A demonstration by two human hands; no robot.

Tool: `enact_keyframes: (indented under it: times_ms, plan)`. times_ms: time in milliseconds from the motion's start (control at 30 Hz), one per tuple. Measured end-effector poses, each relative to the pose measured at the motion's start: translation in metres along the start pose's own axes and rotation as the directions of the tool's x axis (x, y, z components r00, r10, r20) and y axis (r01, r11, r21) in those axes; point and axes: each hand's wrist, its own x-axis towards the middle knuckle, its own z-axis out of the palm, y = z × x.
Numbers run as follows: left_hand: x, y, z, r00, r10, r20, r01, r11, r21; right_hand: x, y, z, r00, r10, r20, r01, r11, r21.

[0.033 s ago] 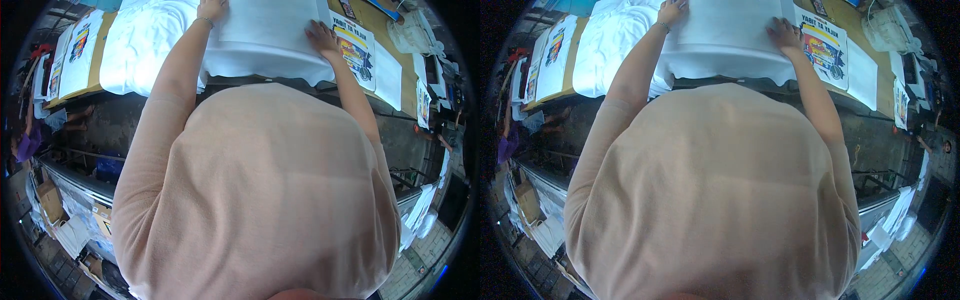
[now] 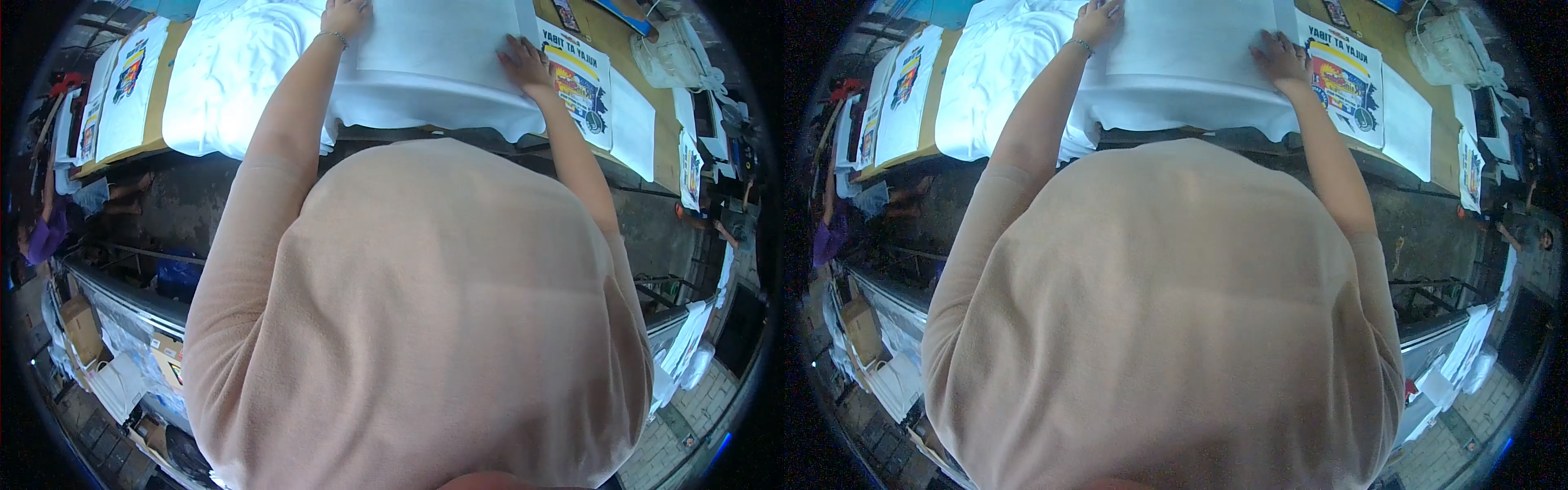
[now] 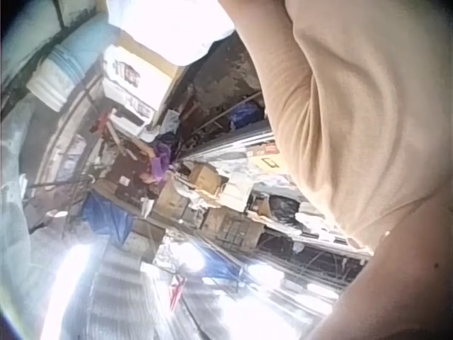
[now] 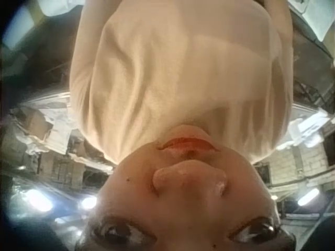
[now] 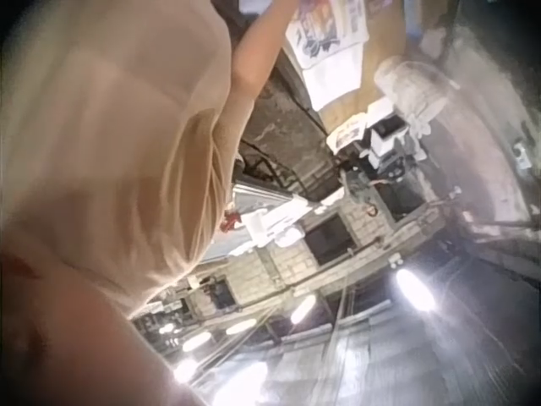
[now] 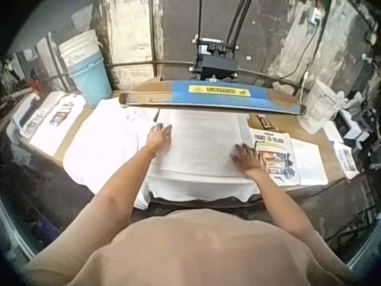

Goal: Using a heat press machine to apply graphics to white t-shirts in a production workshop.

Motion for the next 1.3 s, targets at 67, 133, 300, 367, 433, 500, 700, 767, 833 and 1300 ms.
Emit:
enact_keyframes:
  times_ms: [67, 133, 300, 367, 433, 500, 700, 767, 833, 1300]
  plan:
    - [-0.001, -0.007, 0.003, 0.982, 0.161, -0.095, -0.146, 0.978, 0.146, 0.0, 0.009, 0.006, 0.998, -0.001, -0.07, 0.005, 0.999, 0.053]
    - [-0.003, -0.019, 0.006, 0.931, 0.324, -0.168, -0.263, 0.915, 0.305, 0.005, 0.023, 0.014, 0.986, 0.012, -0.165, 0.004, 0.995, 0.101]
    - [-0.029, -0.06, -0.003, 0.599, -0.541, 0.59, 0.793, 0.301, -0.53, 0.027, 0.074, 0.046, 0.925, 0.333, -0.183, -0.09, 0.661, 0.745]
    - [-0.047, -0.065, -0.008, 0.361, -0.449, 0.818, 0.907, -0.037, -0.42, 0.029, 0.09, 0.061, 0.85, 0.346, 0.397, -0.436, 0.037, 0.899]
    - [-0.06, -0.063, -0.014, 0.438, -0.271, 0.857, 0.796, -0.326, -0.509, 0.029, 0.1, 0.071, 0.85, 0.167, 0.499, -0.477, -0.156, 0.865]
    - [-0.066, -0.064, -0.027, 0.474, -0.352, 0.807, 0.796, -0.221, -0.564, 0.029, 0.107, 0.07, 0.894, -0.018, 0.448, -0.441, -0.217, 0.871]
    - [-0.07, -0.094, -0.081, 0.61, -0.368, 0.702, 0.769, 0.063, -0.636, 0.022, 0.129, 0.0, 0.969, 0.005, 0.246, -0.241, 0.233, 0.942]
    - [-0.069, -0.099, -0.09, 0.63, -0.375, 0.68, 0.759, 0.111, -0.641, 0.018, 0.127, -0.021, 0.97, 0.034, 0.24, -0.237, 0.336, 0.911]
    - [-0.067, -0.102, -0.094, 0.631, -0.397, 0.666, 0.764, 0.17, -0.623, 0.014, 0.124, -0.032, 0.966, 0.065, 0.249, -0.252, 0.435, 0.864]
    - [-0.097, 0.008, -0.061, 0.995, 0.075, 0.069, -0.04, 0.907, -0.42, -0.051, 0.064, 0.003, 0.928, -0.243, -0.284, 0.353, 0.82, 0.45]
